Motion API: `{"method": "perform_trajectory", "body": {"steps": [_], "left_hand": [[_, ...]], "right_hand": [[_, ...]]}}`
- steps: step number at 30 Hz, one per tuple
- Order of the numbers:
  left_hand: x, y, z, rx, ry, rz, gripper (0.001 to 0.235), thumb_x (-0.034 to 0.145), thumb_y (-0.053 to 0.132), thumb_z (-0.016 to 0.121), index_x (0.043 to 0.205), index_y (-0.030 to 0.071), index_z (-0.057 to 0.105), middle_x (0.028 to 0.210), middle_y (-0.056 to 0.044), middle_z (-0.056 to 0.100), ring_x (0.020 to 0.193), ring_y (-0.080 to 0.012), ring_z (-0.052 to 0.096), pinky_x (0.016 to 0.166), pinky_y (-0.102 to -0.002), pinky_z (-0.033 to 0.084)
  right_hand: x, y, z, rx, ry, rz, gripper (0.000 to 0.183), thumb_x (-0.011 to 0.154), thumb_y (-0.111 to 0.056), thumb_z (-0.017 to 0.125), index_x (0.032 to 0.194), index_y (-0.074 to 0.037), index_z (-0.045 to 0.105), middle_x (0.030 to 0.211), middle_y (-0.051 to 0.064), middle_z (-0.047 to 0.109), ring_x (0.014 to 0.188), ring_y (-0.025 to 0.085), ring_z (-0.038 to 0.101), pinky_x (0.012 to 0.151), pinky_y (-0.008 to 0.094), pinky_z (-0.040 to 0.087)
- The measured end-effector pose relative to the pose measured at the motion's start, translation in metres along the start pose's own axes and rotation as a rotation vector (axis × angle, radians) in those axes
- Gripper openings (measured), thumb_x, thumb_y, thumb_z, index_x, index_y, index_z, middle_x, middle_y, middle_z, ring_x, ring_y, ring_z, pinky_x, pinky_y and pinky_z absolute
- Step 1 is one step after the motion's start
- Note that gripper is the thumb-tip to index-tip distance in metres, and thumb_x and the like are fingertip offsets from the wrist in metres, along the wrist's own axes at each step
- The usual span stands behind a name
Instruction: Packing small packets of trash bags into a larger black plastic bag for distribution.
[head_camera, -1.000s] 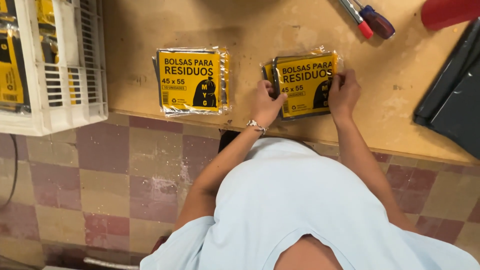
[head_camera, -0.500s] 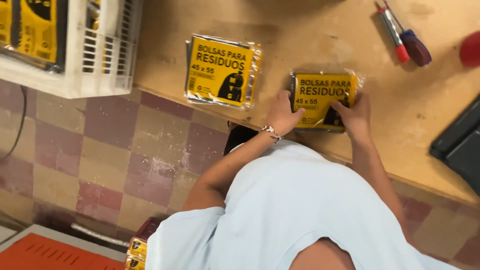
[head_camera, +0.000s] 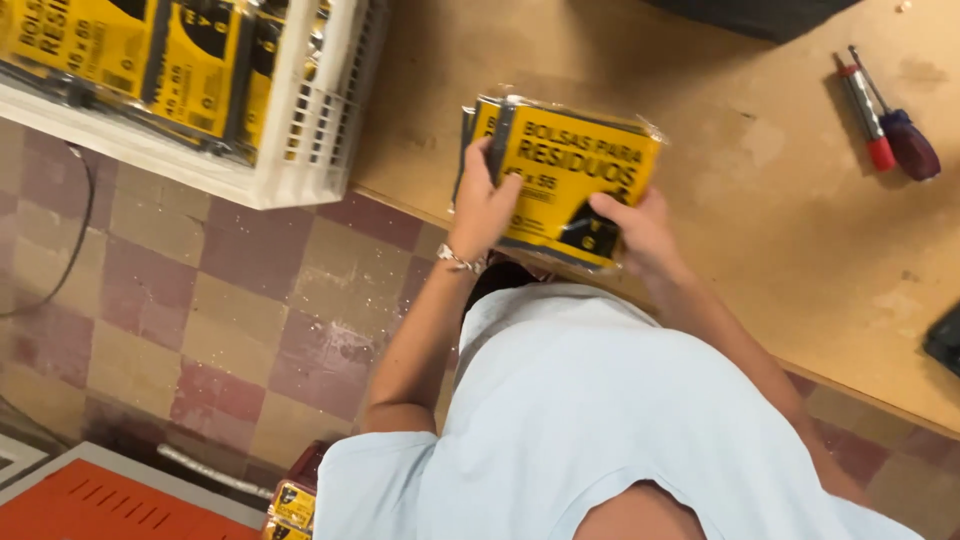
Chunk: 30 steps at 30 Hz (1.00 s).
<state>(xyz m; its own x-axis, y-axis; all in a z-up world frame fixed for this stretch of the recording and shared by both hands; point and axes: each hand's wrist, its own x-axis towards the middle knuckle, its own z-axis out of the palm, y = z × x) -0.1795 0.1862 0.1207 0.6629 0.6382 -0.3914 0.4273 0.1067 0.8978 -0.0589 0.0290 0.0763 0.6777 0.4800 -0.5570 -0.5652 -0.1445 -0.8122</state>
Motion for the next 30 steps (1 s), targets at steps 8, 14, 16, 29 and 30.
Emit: {"method": "perform_trajectory", "body": {"steps": [8, 14, 16, 29, 30], "left_hand": [[0.068, -0.104, -0.027, 0.514, 0.245, 0.070, 0.048, 0.084, 0.022, 0.062, 0.127, 0.003, 0.051, 0.114, -0.015, 0.051, 0.111, -0.0387, 0.054, 0.096, -0.052, 0.051], [0.072, -0.076, -0.039, 0.206, 0.032, -0.145, 0.075, 0.086, 0.037, 0.066, 0.141, -0.006, 0.038, 0.138, -0.028, 0.045, 0.132, -0.0427, 0.046, 0.110, -0.053, 0.040], [0.079, -0.093, -0.030, 0.025, -0.128, -0.298, 0.065, 0.080, 0.039, 0.074, 0.134, 0.008, 0.054, 0.125, -0.011, 0.061, 0.119, -0.0274, 0.059, 0.099, -0.047, 0.050], [0.075, -0.094, -0.016, -0.342, -0.380, 0.137, 0.083, 0.072, -0.011, 0.076, 0.144, 0.000, 0.035, 0.124, -0.023, 0.059, 0.118, -0.0368, 0.059, 0.096, -0.047, 0.055], [0.082, -0.080, -0.007, -0.438, -0.401, 0.290, 0.085, 0.074, -0.014, 0.071, 0.148, 0.005, 0.034, 0.124, -0.018, 0.057, 0.119, -0.0299, 0.055, 0.096, -0.044, 0.054]], "right_hand": [[0.027, 0.012, 0.056, -0.680, 0.105, 0.060, 0.065, 0.085, -0.035, 0.083, 0.133, -0.008, 0.049, 0.132, 0.017, 0.058, 0.127, 0.036, 0.055, 0.100, 0.050, 0.050], [0.027, 0.015, 0.057, -0.690, 0.173, 0.123, 0.102, 0.076, -0.049, 0.089, 0.147, -0.004, 0.033, 0.136, 0.017, 0.048, 0.129, 0.033, 0.051, 0.100, 0.052, 0.046], [0.038, 0.030, 0.048, -0.417, 0.188, 0.219, 0.078, 0.072, -0.034, 0.097, 0.126, 0.000, 0.051, 0.111, 0.017, 0.060, 0.106, 0.035, 0.066, 0.079, 0.050, 0.058], [0.010, 0.012, 0.007, -0.427, 0.107, 0.035, 0.062, 0.068, -0.017, 0.096, 0.122, -0.005, 0.067, 0.113, 0.015, 0.070, 0.111, 0.033, 0.066, 0.095, 0.047, 0.052], [0.016, 0.012, -0.009, -0.511, 0.047, -0.243, 0.055, 0.074, -0.012, 0.091, 0.121, -0.003, 0.065, 0.113, 0.016, 0.068, 0.113, 0.035, 0.064, 0.098, 0.051, 0.050]]}}
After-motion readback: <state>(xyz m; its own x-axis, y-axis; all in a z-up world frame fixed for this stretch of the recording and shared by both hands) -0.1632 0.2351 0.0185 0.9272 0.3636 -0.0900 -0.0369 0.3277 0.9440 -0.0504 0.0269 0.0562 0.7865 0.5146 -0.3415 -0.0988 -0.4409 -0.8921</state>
